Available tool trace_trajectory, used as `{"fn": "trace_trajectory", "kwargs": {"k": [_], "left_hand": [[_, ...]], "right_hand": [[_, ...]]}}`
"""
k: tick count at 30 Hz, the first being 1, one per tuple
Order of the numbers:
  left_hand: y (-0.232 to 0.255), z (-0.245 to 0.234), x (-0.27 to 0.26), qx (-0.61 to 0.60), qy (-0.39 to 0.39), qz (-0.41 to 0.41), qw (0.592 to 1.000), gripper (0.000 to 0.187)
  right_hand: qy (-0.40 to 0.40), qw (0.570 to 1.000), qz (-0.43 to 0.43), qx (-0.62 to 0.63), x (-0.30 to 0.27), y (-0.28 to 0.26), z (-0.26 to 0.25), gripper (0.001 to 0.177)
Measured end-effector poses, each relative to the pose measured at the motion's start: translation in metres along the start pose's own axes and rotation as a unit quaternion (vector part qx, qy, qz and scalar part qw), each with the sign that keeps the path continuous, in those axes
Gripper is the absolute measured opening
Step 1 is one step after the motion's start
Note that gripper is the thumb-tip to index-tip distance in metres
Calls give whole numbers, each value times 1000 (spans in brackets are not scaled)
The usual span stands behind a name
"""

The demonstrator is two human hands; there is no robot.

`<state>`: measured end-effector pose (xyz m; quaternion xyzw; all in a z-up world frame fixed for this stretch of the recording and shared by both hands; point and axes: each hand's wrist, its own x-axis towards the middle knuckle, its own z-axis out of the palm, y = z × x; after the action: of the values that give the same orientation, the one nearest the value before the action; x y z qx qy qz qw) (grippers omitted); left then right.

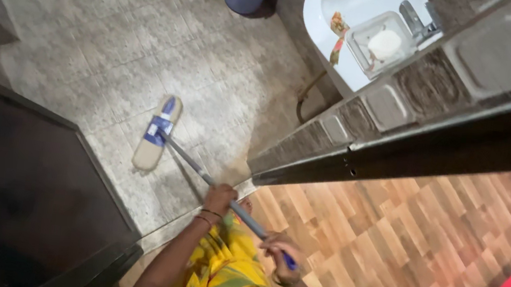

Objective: The person mops the floor of a bathroom and the adjacent area using a mop, moving the mop head back and forth across the tiles and the wooden-style flooring.

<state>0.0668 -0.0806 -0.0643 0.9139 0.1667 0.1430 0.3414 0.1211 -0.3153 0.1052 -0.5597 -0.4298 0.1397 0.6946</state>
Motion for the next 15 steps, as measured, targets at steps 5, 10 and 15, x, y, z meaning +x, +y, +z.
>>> {"fn": "trace_trajectory", "kwargs": {"k": [5,10,15], "left_hand": [[-60,-65,19,40,64,-184,980,23],[-74,-101,36,-27,239,-200,950,48],[-34,-63,63,-622,324,-371,609,35]], "right_hand": [[-163,986,18,-17,30,78,65,5],[-139,990,-19,19,81,99,114,6],[-135,988,-34,-65,93,64,60,5]]}}
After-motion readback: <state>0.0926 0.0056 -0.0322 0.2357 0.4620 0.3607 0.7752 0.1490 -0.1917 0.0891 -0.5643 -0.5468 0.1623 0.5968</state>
